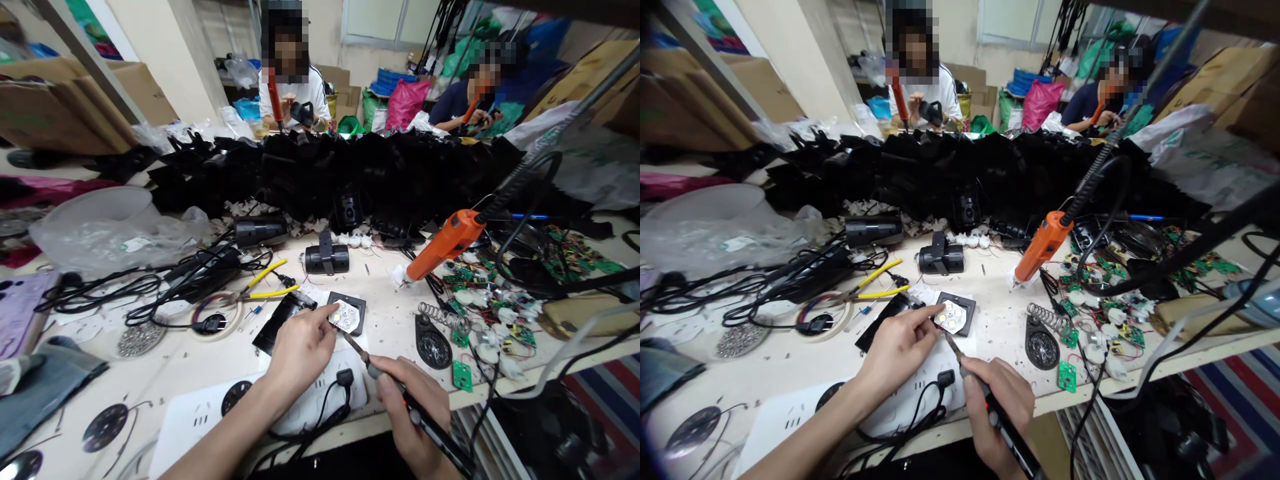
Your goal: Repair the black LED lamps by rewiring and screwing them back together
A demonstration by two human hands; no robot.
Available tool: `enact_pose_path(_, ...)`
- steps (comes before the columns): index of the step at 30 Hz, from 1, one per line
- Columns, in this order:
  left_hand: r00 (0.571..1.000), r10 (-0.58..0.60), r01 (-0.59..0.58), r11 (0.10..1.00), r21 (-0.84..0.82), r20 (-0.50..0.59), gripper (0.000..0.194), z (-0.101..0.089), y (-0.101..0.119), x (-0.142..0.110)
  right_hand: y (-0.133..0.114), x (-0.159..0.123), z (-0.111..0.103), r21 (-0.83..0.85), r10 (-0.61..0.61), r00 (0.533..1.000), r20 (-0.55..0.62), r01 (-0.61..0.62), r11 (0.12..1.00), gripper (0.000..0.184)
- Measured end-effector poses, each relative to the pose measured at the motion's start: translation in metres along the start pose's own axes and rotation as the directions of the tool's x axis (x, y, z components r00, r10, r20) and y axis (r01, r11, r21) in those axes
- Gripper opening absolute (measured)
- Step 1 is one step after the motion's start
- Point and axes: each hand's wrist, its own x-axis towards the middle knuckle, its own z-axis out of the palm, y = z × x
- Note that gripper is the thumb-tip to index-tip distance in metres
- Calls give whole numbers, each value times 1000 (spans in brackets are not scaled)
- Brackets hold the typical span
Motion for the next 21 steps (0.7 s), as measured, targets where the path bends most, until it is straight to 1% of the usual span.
enact_pose_path(3,1000,12,-12,1000,10,-10,44,1,-1,1,0,0,1,-18,-11,1000,-3,11,1000,21)
enact_pose_path(6,1000,17,-17,1000,15,-11,44,1,-2,2,0,1,3,1,-20,1000,4,20,1000,23)
enact_pose_path(9,1000,16,-16,1000,14,-6,45,1,-2,3,-3,4,5,20,-3,1000,3,3,1000,23)
enact_pose_path(13,1000,21,-21,1000,19,-6,45,0,-1,3,-7,8,7,29,8,1000,-27,-7,1000,20)
enact_pose_path(18,1000,26,-26,999,41,-15,45,1,-2,4,-3,6,8,34,34,999,6,-34,999,21)
enact_pose_path(21,1000,22,-21,999,49,-16,45,2,-3,4,-2,5,10,43,32,999,-18,-31,999,20)
